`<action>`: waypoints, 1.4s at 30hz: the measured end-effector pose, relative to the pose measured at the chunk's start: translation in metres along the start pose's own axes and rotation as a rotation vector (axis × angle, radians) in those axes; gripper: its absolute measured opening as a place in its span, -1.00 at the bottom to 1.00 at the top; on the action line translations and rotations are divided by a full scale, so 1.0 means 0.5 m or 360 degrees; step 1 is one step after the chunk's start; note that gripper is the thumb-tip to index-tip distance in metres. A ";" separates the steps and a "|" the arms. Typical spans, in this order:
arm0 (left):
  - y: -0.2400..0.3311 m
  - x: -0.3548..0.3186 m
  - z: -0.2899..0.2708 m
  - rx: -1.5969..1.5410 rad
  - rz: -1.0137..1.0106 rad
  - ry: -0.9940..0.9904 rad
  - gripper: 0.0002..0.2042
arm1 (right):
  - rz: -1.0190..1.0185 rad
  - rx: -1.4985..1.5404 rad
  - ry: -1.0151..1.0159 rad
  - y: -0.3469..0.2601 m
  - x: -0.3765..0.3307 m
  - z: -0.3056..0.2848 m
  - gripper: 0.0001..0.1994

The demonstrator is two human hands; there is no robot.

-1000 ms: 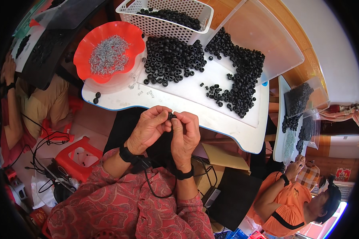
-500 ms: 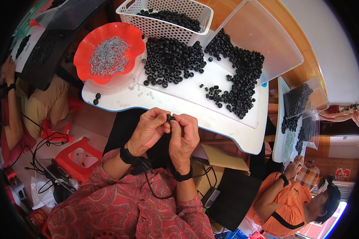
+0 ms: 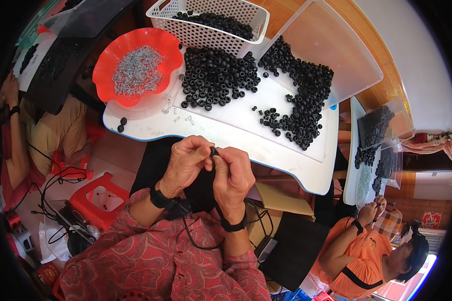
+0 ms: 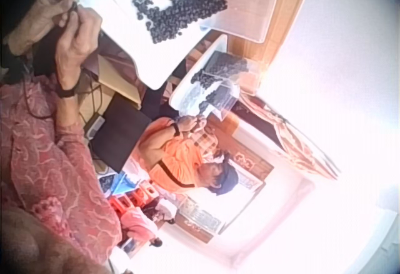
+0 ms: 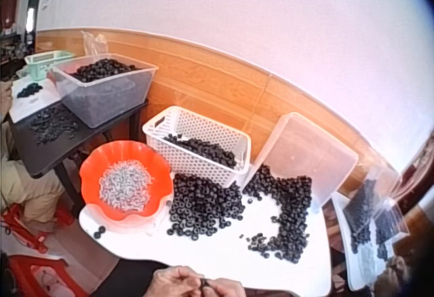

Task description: Inserting small white plastic parts into black rubber rings for assembly.

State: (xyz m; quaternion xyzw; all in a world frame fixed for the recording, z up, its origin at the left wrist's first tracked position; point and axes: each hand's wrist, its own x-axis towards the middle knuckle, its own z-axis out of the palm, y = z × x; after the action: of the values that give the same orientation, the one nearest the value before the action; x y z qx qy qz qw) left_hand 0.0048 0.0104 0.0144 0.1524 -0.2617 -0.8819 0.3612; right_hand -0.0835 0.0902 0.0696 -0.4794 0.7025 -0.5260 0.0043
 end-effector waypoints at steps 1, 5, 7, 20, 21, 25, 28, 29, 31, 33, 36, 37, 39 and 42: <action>0.000 0.000 -0.001 0.0025 0.0014 -0.0026 -0.85 | -0.0056 -0.0034 -0.0014 -0.002 0.001 -0.002 -0.83; 0.003 -0.003 0.001 0.0164 0.0072 -0.0022 -0.85 | -0.0154 -0.0133 -0.0052 -0.010 0.003 -0.004 -0.82; 0.003 -0.004 -0.002 0.0200 0.0042 -0.0011 -0.86 | -0.0144 -0.0123 -0.0058 -0.007 0.000 -0.003 -0.82; 0.032 -0.015 0.010 0.0679 -0.0026 0.0142 -0.76 | -0.0045 -0.0077 -0.0271 0.009 0.000 -0.004 -0.84; 0.032 -0.015 0.011 0.0678 -0.0027 0.0133 -0.76 | -0.0047 -0.0082 -0.0264 0.009 -0.001 -0.004 -0.84; 0.042 -0.015 0.014 0.0707 -0.0062 0.0063 -0.74 | -0.0058 -0.0154 -0.0296 0.012 -0.012 -0.001 -0.84; 0.043 -0.014 0.008 0.0680 -0.0166 0.0027 -0.73 | -0.0036 -0.0195 -0.0290 0.011 -0.017 -0.002 -0.83; 0.042 -0.014 0.005 0.0643 -0.0218 0.0003 -0.73 | -0.0019 -0.0196 -0.0312 0.011 -0.019 -0.003 -0.83; 0.044 -0.013 0.004 0.0675 -0.0250 -0.0016 -0.73 | -0.0002 -0.0199 -0.0329 0.009 -0.021 -0.006 -0.83; 0.043 -0.012 0.001 0.0707 -0.0280 -0.0030 -0.74 | 0.0091 -0.0132 -0.0384 0.006 -0.021 -0.008 -0.82; 0.039 -0.011 -0.004 0.0784 -0.0274 -0.0052 -0.73 | 0.0070 -0.0171 -0.0435 0.012 -0.020 -0.016 -0.78; 0.040 -0.011 -0.002 0.0780 -0.0257 -0.0061 -0.74 | 0.0072 -0.0170 -0.0433 0.009 -0.022 -0.013 -0.78; 0.042 -0.010 -0.003 0.0780 -0.0241 -0.0070 -0.75 | 0.0544 0.0236 -0.0190 -0.002 -0.026 -0.006 -0.74; 0.041 -0.008 -0.013 0.0744 -0.0239 -0.0110 -0.74 | 0.0573 0.0400 -0.0064 0.029 -0.043 0.005 -0.68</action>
State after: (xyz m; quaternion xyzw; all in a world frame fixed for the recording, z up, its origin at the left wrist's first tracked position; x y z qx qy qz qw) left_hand 0.0221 -0.0012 0.0212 0.2204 -0.4588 -0.8265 0.2405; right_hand -0.0802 0.1026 0.0470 -0.3524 0.7054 -0.5905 0.1717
